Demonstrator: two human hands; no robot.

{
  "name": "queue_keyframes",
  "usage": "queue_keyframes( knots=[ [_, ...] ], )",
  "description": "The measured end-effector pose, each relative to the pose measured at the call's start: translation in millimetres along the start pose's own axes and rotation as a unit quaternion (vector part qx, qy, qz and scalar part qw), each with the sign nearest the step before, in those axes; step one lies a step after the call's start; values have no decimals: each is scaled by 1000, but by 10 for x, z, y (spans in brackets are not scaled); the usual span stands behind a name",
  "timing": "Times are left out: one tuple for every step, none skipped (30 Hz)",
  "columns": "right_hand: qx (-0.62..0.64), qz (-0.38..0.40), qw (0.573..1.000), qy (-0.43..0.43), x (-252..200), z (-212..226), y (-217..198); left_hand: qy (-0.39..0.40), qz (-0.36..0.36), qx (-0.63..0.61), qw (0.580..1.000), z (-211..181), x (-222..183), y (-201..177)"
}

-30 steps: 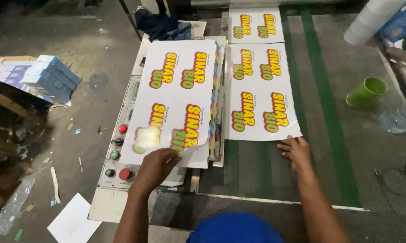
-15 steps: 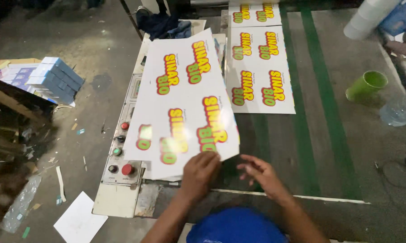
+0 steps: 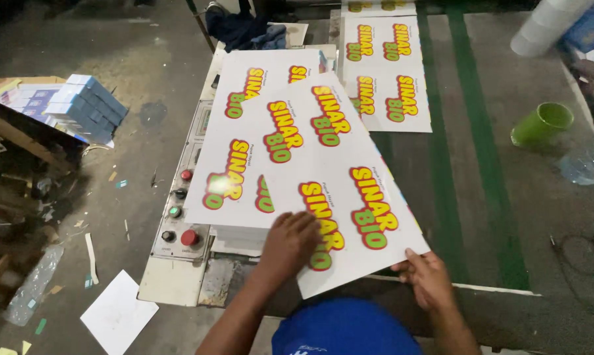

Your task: The person stands at a printing machine and repeatedly picks up printed sheets from the output tray, stacking them by hand. They then lift the stack, move it to a nearby area, and return to the machine to continue stacking more sheets.

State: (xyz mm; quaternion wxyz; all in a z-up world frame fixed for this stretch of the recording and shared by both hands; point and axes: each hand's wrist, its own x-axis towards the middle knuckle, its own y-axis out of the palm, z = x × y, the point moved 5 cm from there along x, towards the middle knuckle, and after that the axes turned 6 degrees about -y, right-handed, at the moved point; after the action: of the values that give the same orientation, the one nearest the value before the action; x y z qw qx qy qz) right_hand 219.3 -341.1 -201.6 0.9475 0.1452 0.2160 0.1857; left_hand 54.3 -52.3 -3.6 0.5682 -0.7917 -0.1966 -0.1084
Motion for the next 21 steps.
queue_keyframes(
  knots=[
    [0, 0, 1000, 2, 14, -36, -169, -2, 2, 0, 1000, 55, 24, -129],
    [-14, -10, 1000, -22, 32, -43, -348, -18, -11, 0, 1000, 126, 52, -270],
    [-27, -20, 998, -47, 49, -52, -524, -33, -22, 0, 999, 200, 85, -412],
    [-27, -21, 998, -44, 7, 15, -569, -34, -20, -1, 999, 256, 91, -466],
    [-52, -51, 996, -49, -49, 89, -654, -24, -16, 32, 999, 295, 89, -512],
    [-77, -81, 992, -53, -104, 157, -735, -13, -12, 65, 998, 340, 84, -553],
    [-80, -81, 992, -48, -66, 145, -834, -18, -8, 64, 998, 443, 84, -500],
    [-85, -103, 989, -66, -26, 145, -950, -29, 19, 69, 997, 567, 76, -415],
    [-97, -126, 985, -72, -138, 80, -1116, -49, 57, 71, 995, 646, -79, -318],
    [-105, -127, 985, -52, -176, 25, -1239, -63, 72, 65, 993, 619, -82, -339],
    [-101, -129, 984, -74, -151, 9, -1333, -50, 62, 61, 995, 597, -43, -379],
    [-96, -130, 982, -96, -128, 0, -1424, -38, 53, 58, 996, 579, 5, -422],
    [-100, -129, 983, -87, -141, 3, -1412, -45, 59, 57, 996, 606, 2, -410],
    [-117, -143, 980, -75, -164, 18, -1418, -50, 36, 33, 998, 619, 4, -436],
    [-133, -158, 976, -66, -177, 31, -1426, -53, 11, 10, 998, 635, 17, -455],
    [-136, -156, 977, -59, -236, 32, -1348, -59, 15, 9, 998, 610, 9, -467],
    [-137, -142, 977, -76, -262, 73, -1248, -73, 3, 6, 997, 604, 35, -494],
    [-138, -128, 978, -92, -290, 118, -1148, -87, -10, 3, 996, 595, 61, -525],
    [-139, -127, 978, -90, -279, 131, -1108, -89, -9, 2, 996, 599, 64, -509],
    [-149, -132, 977, -81, -268, 140, -1076, -91, -37, 3, 995, 603, 67, -521],
    [-159, -137, 975, -72, -263, 138, -1044, -94, -64, 3, 994, 610, 64, -530]
  ],
)
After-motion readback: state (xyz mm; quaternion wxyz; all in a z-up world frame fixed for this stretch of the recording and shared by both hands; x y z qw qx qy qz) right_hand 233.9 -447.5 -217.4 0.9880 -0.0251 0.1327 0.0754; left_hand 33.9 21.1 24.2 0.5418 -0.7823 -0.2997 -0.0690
